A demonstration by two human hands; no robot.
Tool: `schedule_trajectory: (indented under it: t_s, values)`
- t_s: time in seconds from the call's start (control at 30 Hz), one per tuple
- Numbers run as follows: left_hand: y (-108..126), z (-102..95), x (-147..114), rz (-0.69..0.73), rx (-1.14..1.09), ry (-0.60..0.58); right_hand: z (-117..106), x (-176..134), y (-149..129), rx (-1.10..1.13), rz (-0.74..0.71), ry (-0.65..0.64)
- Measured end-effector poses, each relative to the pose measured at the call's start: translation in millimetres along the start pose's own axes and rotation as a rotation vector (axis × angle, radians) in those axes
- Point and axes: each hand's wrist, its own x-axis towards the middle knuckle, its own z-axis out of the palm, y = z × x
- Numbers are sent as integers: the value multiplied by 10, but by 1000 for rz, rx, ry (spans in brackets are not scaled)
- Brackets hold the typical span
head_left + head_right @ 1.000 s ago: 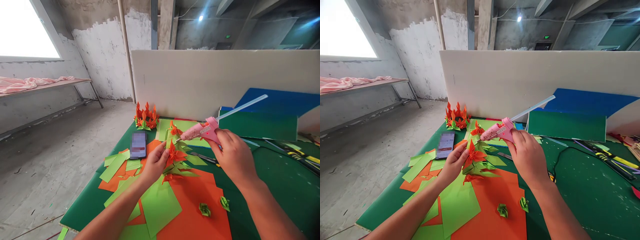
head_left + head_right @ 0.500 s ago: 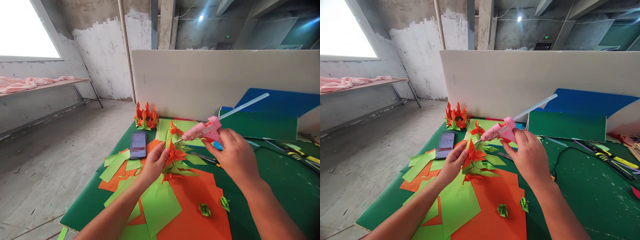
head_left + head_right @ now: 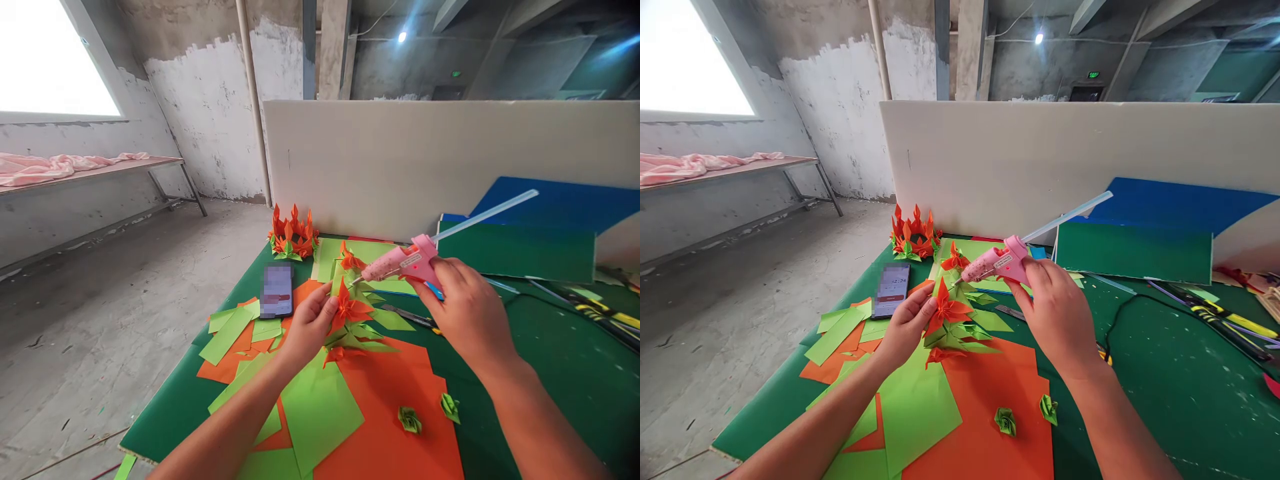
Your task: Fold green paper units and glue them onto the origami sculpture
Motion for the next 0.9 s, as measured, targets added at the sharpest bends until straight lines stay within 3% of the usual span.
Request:
schedule_trajectory:
  t_s: [0.3,0.47,0.67,0.77,0.9]
  values:
    - [11,-3,0,-32,-3,42,-41,23,17,3,-27,45]
    - [-1,-14,8,-23,-14,59,-65,16,75,58,92,52]
    - [18,-22,18,12,-69,65,135,-34,354,238,387,-145]
    - [31,-22,20,53,-75,106,345,-130,608,296,581,-368]
    - [37,-13,24,79,-99,103,601,-326,928,200,650,-620]
